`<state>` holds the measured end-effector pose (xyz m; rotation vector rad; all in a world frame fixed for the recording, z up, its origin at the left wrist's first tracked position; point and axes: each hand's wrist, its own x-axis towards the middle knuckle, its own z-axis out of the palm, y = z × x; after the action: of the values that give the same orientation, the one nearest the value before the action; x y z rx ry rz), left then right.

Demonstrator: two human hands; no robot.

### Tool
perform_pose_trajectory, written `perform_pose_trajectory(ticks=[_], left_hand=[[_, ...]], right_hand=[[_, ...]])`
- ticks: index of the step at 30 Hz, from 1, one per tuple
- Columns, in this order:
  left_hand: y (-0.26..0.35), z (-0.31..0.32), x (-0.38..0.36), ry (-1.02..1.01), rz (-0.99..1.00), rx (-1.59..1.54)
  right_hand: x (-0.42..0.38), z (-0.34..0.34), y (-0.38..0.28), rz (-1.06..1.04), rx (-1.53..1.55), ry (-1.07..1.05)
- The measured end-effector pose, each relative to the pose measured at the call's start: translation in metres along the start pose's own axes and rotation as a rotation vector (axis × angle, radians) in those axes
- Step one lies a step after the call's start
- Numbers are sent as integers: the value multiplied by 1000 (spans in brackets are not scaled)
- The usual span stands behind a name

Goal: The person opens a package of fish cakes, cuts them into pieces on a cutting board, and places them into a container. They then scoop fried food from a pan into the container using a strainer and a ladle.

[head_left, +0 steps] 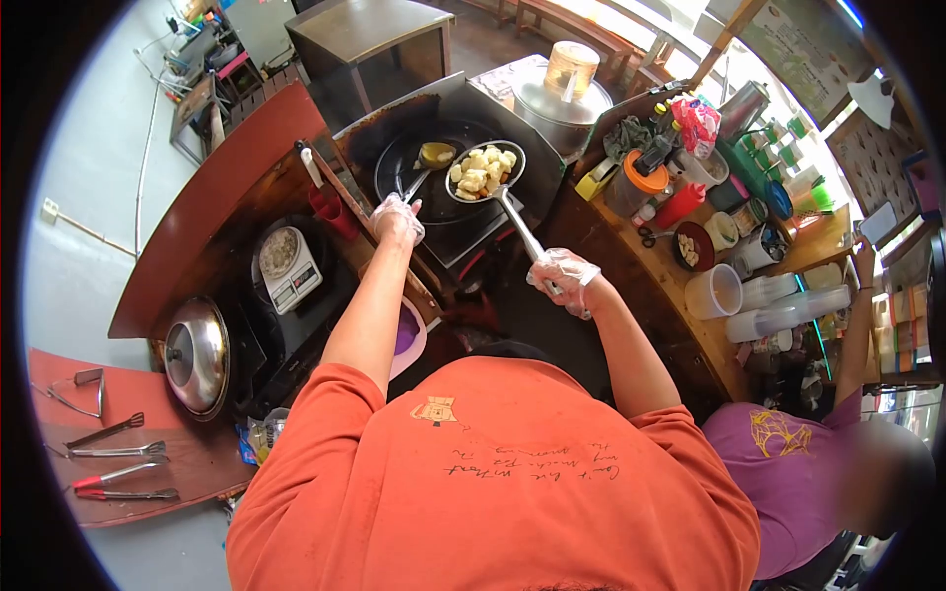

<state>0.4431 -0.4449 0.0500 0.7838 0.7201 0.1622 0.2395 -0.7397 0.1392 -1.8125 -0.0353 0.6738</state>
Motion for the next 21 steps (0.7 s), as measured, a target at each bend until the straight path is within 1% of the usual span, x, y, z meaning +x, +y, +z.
perform_pose_trajectory(ticks=[2,3,5,7,8,9,11,12,14,15,16,18,19,21], left_hand=[[7,-8,8,-71,-59,-129],[12,-11,5,-76,-26,-93],[21,-14,-2,-108,15,-70],[31,-18,-15,-187,74,-45],[36,-20,-21,-186,78,-43],[41,-21,-30,-240,99,-16],[50,-23,-48,-316,138,41],[52,-25,-53,-312,142,43],[54,-27,-64,-402,184,111],[53,-26,-71,-386,237,201],[51,-30,-72,-438,317,247],[53,-33,-81,-379,692,709],[57,-35,-88,-377,694,711],[65,-40,-99,-389,1107,1026]], right_hand=[[-4,9,-19,158,92,85],[0,12,-19,156,95,84],[6,15,-17,201,209,107],[10,18,-22,188,191,103],[13,18,-24,178,171,101],[17,19,-21,176,173,97],[33,22,-7,125,240,99],[39,24,-2,123,241,93],[50,24,8,157,379,70],[53,26,8,155,380,64],[54,28,9,138,405,56],[59,31,12,122,431,44],[61,32,14,118,442,40],[62,33,19,113,457,34]])
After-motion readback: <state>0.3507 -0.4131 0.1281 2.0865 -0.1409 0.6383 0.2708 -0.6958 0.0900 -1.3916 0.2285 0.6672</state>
